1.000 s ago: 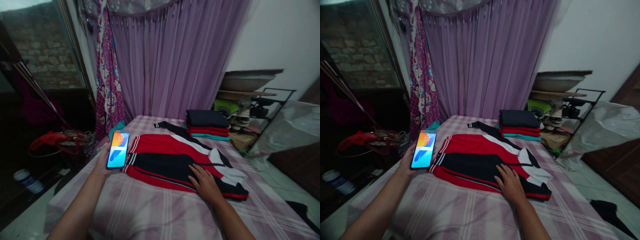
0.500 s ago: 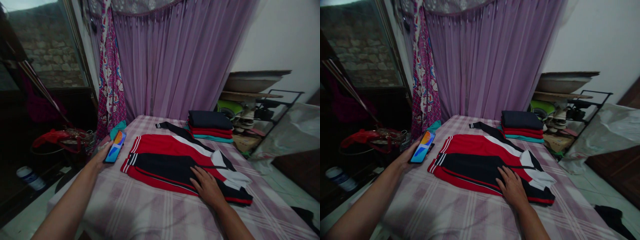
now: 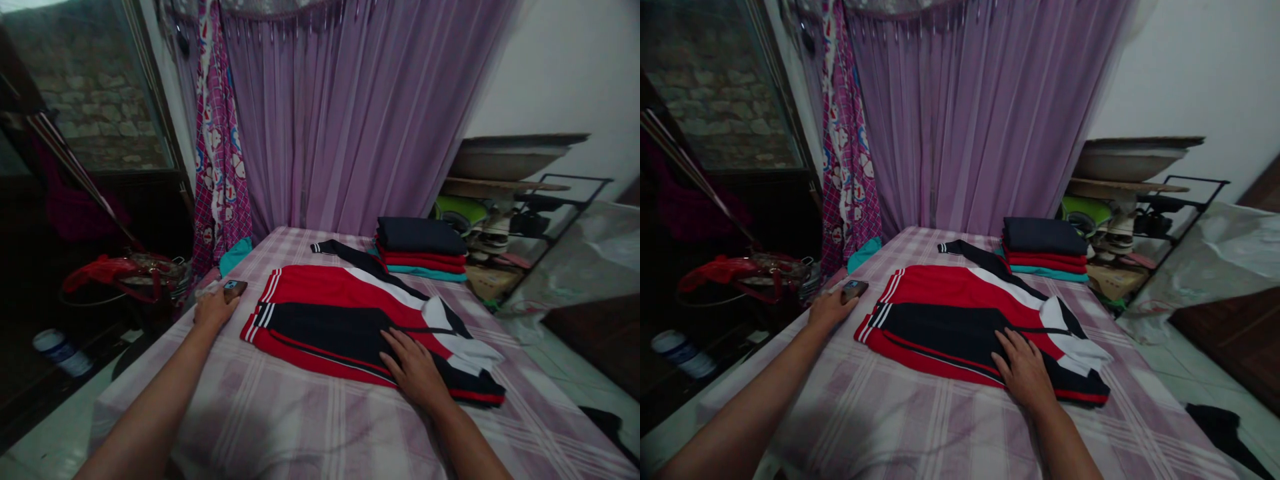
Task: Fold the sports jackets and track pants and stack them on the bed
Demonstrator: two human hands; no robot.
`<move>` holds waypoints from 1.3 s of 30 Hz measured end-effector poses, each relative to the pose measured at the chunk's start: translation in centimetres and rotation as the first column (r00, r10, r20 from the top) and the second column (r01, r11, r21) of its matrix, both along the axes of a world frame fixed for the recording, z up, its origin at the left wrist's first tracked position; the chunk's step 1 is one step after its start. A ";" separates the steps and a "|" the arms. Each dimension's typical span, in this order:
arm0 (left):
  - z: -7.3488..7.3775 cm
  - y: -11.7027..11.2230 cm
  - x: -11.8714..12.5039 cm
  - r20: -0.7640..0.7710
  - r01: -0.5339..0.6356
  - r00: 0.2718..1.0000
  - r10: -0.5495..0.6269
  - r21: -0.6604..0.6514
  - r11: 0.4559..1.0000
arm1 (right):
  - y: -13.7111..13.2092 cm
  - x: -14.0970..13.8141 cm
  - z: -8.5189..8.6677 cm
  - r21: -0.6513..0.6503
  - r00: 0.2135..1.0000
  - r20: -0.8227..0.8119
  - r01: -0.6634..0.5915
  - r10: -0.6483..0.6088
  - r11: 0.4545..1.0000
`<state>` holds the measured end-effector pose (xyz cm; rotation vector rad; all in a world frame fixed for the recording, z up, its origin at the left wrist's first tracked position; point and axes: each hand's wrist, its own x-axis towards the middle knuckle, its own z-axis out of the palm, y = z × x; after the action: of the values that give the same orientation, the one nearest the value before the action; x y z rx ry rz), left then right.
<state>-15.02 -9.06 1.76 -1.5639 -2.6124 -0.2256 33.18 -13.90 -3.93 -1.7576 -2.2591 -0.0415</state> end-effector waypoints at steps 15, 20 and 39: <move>2.3 2.5 0.5 -0.067 0.115 0.990 -0.120 -0.081 0.990 | 4.0 1.5 5.8 -0.145 0.994 -0.105 -0.041 0.025 0.989; 5.1 9.1 3.0 -0.040 0.307 0.949 -0.312 -0.096 0.947 | 11.9 3.7 8.0 -0.136 0.974 -0.059 0.210 -0.220 0.968; 1.2 22.8 6.5 -0.001 0.465 0.877 -0.481 -0.250 0.849 | 25.4 4.4 4.0 -0.046 0.880 0.144 0.463 -0.453 0.885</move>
<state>-8.51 13.77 2.93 -2.2454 -2.2247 0.1227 37.55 11.52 0.07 -2.3610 -1.8893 -0.1673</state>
